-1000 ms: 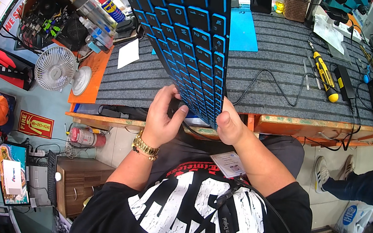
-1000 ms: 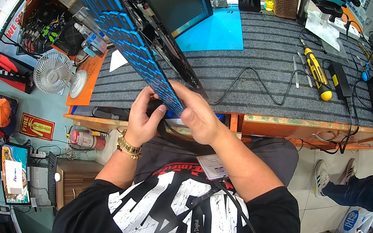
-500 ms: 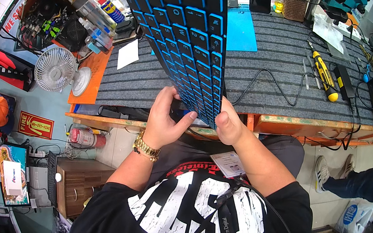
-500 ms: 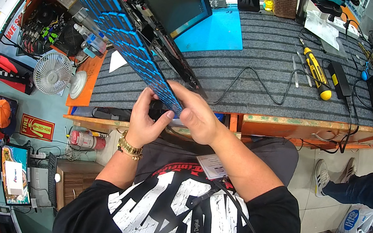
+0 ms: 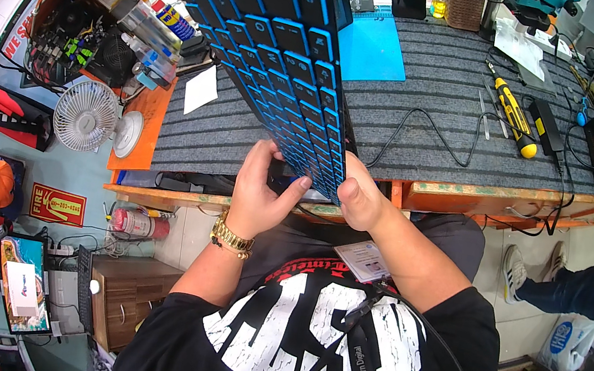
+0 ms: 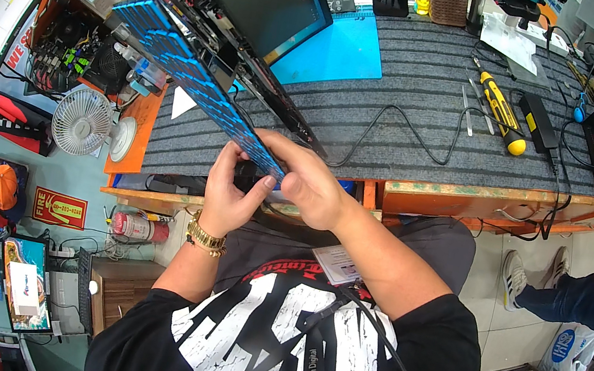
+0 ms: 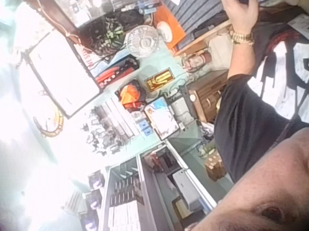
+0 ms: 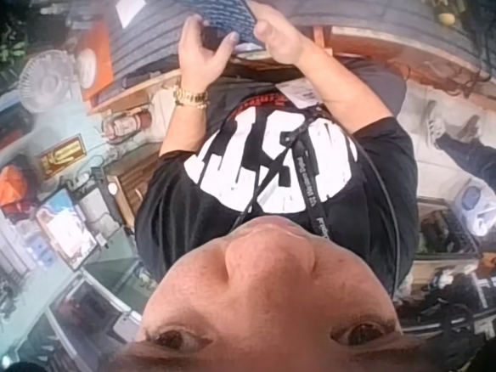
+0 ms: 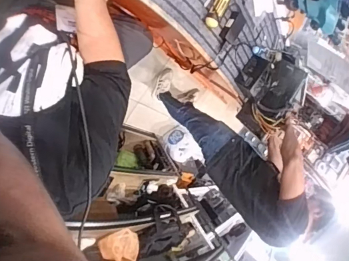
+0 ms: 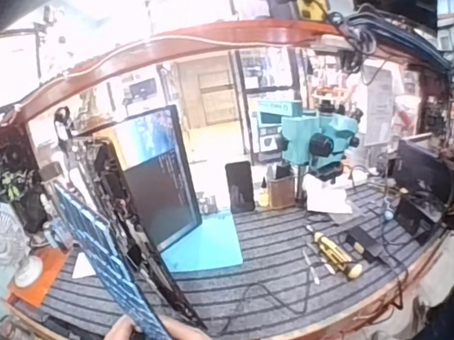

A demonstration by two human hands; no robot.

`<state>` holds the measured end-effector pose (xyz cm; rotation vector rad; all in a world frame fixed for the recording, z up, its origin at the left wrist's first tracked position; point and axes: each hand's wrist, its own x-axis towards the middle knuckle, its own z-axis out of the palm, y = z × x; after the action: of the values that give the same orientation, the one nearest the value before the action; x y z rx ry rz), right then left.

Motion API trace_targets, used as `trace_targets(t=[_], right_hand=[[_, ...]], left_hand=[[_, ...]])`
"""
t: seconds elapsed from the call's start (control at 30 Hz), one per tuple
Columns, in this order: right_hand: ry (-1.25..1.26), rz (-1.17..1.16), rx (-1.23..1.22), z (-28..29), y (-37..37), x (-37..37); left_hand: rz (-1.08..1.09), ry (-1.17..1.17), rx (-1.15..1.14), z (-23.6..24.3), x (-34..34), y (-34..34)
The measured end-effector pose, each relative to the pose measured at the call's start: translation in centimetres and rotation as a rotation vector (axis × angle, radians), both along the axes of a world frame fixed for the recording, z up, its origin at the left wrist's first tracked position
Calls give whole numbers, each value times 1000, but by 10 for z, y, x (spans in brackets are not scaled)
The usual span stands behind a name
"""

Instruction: The person disassembles a laptop by removing the keyboard, disconnecting internal cables, and unscrewing components from the chassis using a screwdriver while seated at a workbench.

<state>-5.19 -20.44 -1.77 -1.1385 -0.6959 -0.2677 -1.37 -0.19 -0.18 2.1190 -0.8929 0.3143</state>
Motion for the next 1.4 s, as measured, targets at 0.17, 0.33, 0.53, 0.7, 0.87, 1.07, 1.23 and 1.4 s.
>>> trace_targets(t=[0.17,0.33,0.53,0.7,0.87,1.07,1.23,1.4], right_hand=[[-6,1,-14,1,-1,0],[0,4,-8,0,-1,0],[0,23,21,-1,1,0],[9,45,10,-1,-1,0],[21,73,7,0,-1,1],[9,46,9,-1,0,0],[-31,20,-14,-4,2,4],[-54,-61,-87,1,2,0]], left_hand=[[0,0,6,-1,1,0],[0,-12,7,0,0,0],[-20,-22,0,3,1,2],[-17,54,-107,0,3,8],[2,74,-296,0,6,13],[-44,25,-451,16,-10,-4],[-11,16,-441,37,-30,-24],[2,-21,-411,44,-34,-33]])
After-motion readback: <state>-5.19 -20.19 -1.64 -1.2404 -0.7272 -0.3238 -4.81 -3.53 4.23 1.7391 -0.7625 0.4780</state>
